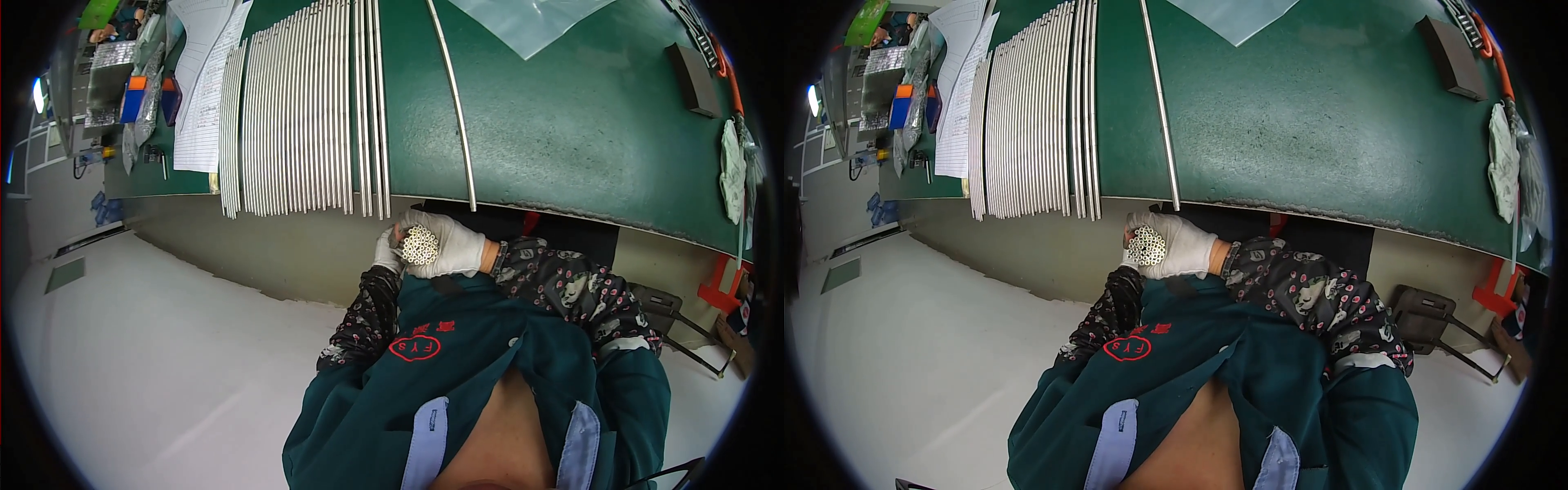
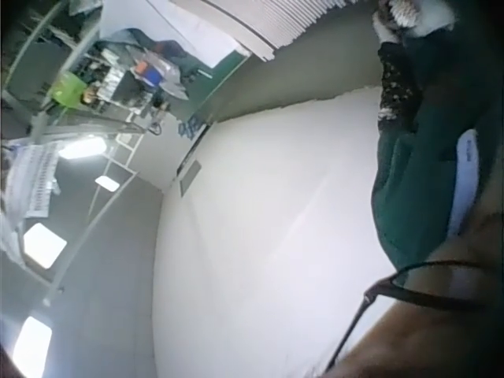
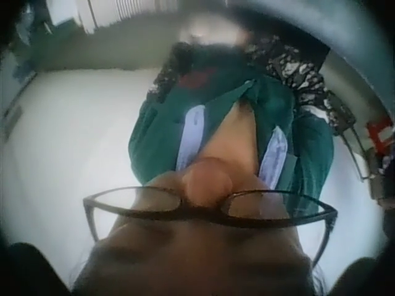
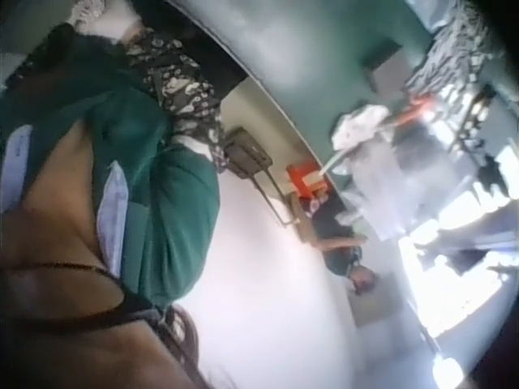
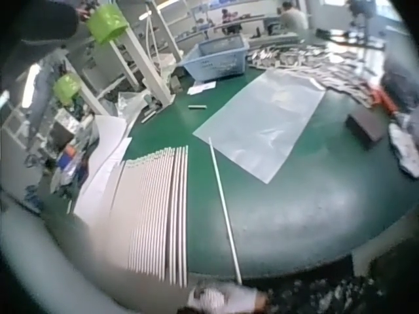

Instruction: Gather thin metal rods from a workspace, align them into a bundle, clean the bundle with an air duster, and place them into a plastic bag.

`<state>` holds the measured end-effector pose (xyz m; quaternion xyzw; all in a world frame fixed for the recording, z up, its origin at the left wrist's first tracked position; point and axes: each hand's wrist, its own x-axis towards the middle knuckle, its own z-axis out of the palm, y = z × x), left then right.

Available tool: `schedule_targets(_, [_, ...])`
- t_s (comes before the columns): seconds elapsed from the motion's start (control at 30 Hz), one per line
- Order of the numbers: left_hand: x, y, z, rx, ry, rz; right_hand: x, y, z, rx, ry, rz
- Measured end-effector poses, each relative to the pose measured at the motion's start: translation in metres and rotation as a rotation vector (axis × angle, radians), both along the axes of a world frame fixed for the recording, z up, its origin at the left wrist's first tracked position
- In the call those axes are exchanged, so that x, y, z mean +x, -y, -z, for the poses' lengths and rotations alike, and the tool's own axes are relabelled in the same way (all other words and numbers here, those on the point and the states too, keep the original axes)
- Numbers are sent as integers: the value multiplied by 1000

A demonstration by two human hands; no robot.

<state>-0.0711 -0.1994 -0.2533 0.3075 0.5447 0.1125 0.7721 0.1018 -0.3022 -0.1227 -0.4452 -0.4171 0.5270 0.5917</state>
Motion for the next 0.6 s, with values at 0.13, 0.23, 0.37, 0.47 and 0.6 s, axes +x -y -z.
schedule_targets(0.13, [6, 5, -12, -17, -1, 35, -1, -1, 11, -43, -45, 34])
schedule_targets(0.23, [-5, 1, 0, -14, -49, -47, -3, -2, 13, -41, -53, 17])
schedule_targets(0.37, [-20, 1, 26, -238, 173, -167, -4, -3, 14, -93, -120, 14])
schedule_targets(0.47, [1, 9, -13, 56, -173, -136, -4, -4, 14, -53, -148, 15])
schedule_targets(0.6, [-1, 9, -27, 261, -168, 93, -2, -1, 4, -36, -127, 37])
